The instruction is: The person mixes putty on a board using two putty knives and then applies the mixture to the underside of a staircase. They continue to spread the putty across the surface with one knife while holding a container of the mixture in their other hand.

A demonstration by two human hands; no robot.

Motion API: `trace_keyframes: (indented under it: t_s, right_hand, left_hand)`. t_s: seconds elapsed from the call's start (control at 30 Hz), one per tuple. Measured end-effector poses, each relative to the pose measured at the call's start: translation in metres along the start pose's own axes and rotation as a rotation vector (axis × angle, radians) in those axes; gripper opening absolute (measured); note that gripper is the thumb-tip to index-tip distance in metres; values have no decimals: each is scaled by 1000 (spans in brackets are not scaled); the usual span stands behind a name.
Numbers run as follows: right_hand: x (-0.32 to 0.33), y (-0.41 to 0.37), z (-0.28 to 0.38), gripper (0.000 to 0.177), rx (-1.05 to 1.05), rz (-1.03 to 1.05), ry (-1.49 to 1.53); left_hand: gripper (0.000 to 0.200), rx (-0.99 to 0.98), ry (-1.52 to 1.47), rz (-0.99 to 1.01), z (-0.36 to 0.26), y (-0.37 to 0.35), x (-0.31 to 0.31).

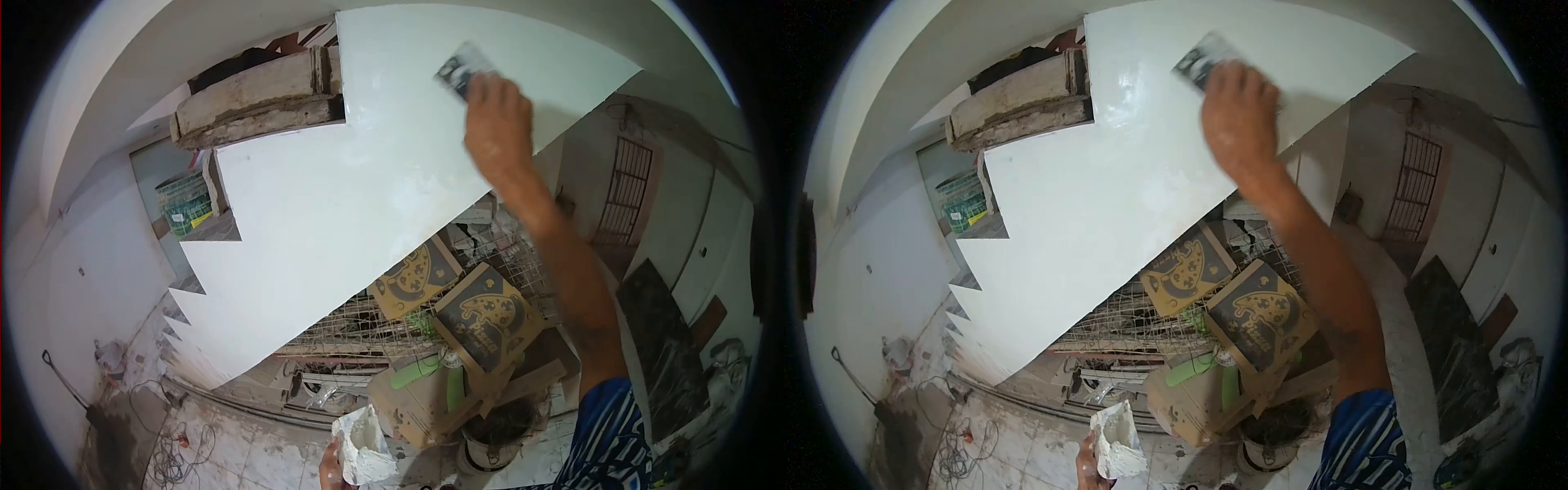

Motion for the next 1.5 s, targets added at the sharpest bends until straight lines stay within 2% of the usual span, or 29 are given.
trace_keyframes:
  t_s: [0.03, 0.2, 0.3, 0.43, 0.53, 0.6, 0.67, 0.77, 0.87, 0.93, 1.03, 1.13, 1.2, 1.3, 1.4, 1.5]
  right_hand:
    - [4, -9, 20, 35, 76, 6, 41]
    - [43, -68, 99, 42, 533, 162, 121]
    - [57, -99, 115, 43, 704, 174, 347]
    - [63, -49, 86, 49, 526, 175, 277]
    - [35, 7, 31, 40, 154, 93, 192]
    - [23, 24, 6, 35, 85, -196, 87]
    - [9, 30, 2, 34, 49, -187, 10]
    - [9, 26, 23, 32, 94, -153, -52]
    - [14, 9, 63, 36, 185, 12, 122]
    - [22, -15, 96, 40, 314, 109, 149]
    - [43, -62, 130, 46, 569, 183, 172]
    - [57, -102, 146, 46, 721, 289, 309]
    - [64, -127, 149, 45, 783, 348, 448]
    - [102, -135, 135, 47, 750, 320, 673]
    - [115, -127, 113, 36, 449, 420, 1066]
    - [103, -125, 87, 35, -66, 952, 1494]
  left_hand:
    - [47, -37, 29, 4, -1, 0, 0]
    - [53, 117, -60, 102, -1, 4, -11]
    - [52, 152, -80, 108, 2, 5, -8]
    - [49, 119, -47, 49, 4, 5, 4]
    - [47, 116, -46, 26, 6, 4, 10]
    - [47, 124, -47, 13, 1, 1, 0]
    - [49, 126, -53, 31, -2, 1, -2]
    - [52, 127, -59, 47, -6, 1, -6]
    - [49, 132, -42, -26, -9, -6, -14]
    - [50, 136, -14, -29, -10, -7, -16]
    - [54, 209, -197, 135, -2, 3, -6]
    - [53, 109, -70, 80, -14, -7, -18]
    - [52, 112, -94, 98, -12, 1, -13]
    - [54, 127, -90, 136, -19, -1, -23]
    - [55, 99, -80, 152, -33, 3, -43]
    - [54, 56, -86, 168, -47, 11, -64]
Point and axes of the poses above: each hand's wrist, its own y-axis towards the middle knuckle, its own x-axis out of the back of the hand, z = x × y, the point moved 7 cm from there along y, towards the middle knuckle, and after that the axes turned 3 degrees about -y, right-handed, at the moved point
